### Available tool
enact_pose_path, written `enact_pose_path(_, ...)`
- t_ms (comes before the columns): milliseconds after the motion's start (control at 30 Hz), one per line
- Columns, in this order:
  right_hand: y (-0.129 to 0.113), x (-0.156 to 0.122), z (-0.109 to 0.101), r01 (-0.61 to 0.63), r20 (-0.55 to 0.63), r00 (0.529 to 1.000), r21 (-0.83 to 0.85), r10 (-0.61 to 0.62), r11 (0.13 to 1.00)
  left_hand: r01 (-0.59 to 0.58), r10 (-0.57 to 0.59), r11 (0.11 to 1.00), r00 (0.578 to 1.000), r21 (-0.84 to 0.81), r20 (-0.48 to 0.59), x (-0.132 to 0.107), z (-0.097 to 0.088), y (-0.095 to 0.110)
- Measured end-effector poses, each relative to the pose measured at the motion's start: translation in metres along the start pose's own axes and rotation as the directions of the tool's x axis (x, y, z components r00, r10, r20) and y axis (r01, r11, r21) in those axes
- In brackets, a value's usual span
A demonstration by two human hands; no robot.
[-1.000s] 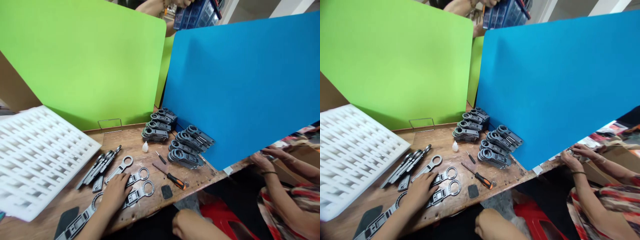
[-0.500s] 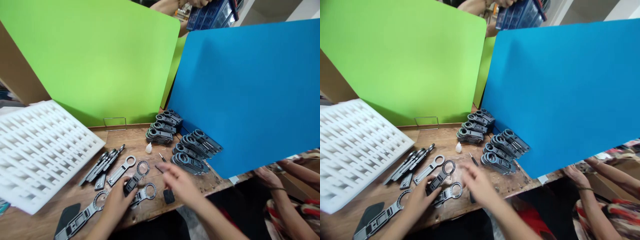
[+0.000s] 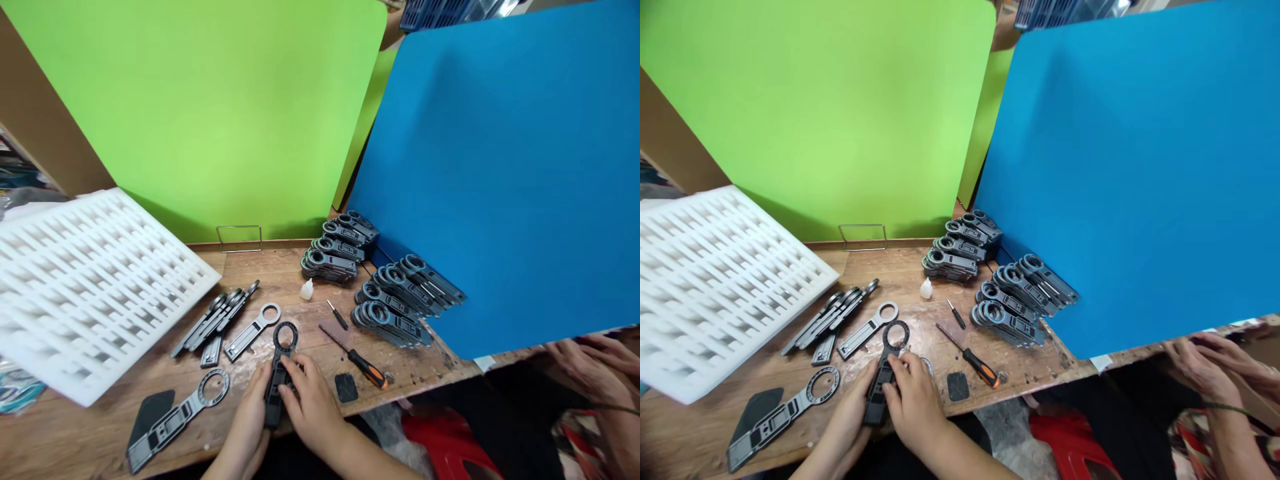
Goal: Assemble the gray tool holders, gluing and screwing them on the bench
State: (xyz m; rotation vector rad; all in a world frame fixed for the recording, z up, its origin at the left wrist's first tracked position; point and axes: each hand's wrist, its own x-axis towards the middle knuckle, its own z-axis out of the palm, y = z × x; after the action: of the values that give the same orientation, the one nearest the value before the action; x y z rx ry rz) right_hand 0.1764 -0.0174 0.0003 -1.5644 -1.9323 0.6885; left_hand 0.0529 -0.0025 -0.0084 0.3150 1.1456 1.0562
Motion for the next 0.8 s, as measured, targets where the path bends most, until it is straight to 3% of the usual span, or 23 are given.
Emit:
enact_pose_path(133, -0.008, 0.007, -0.005, -0.076, -0.030, 0.996, 0.152, 0.082, 0.985, -0.024, 0.022, 0.997, 0.999, 0.067, 0.039, 0.003, -0.003, 0.002)
enact_pose_path(233, -0.017, 0.005, -0.011, -0.125, 0.030, 0.992, 0.237, 0.121, 0.964, -0.050, 0.048, 0.994, 0.999, 0.096, 0.024, 0.012, -0.011, 0.012)
enact_pose_path(367, -0.025, -0.003, -0.016, 0.047, 0.023, 0.998, 0.198, -0.053, 0.979, -0.140, 0.166, 0.969, 0.980, 0.204, -0.114, 0.021, -0.020, 0.026)
enact_pose_path(467, -0.023, 0.002, -0.020, 0.136, -0.054, 0.990, 0.148, -0.129, 0.980, -0.189, 0.185, 0.938, 0.982, 0.290, 0.042, 0.013, -0.020, 0.024)
enact_pose_path(567, -0.016, 0.012, -0.023, 0.062, -0.115, 0.992, 0.133, -0.047, 0.989, -0.167, 0.091, 0.926, 0.969, 0.340, 0.228, 0.000, -0.019, 0.010)
enact_pose_path(667, -0.009, 0.016, -0.026, 0.018, -0.115, 0.993, 0.161, 0.001, 0.987, -0.274, 0.117, 0.877, 0.919, 0.395, 0.376, 0.000, -0.021, -0.003)
enact_pose_path(733, -0.004, 0.016, -0.027, 0.009, -0.128, 0.992, 0.195, 0.016, 0.981, -0.327, 0.140, 0.849, 0.897, 0.415, 0.420, 0.008, -0.025, -0.003)
enact_pose_path(800, 0.002, 0.014, -0.027, -0.012, -0.146, 0.988, 0.228, 0.046, 0.973, -0.301, 0.105, 0.853, 0.899, 0.426, 0.426, 0.019, -0.030, 0.005)
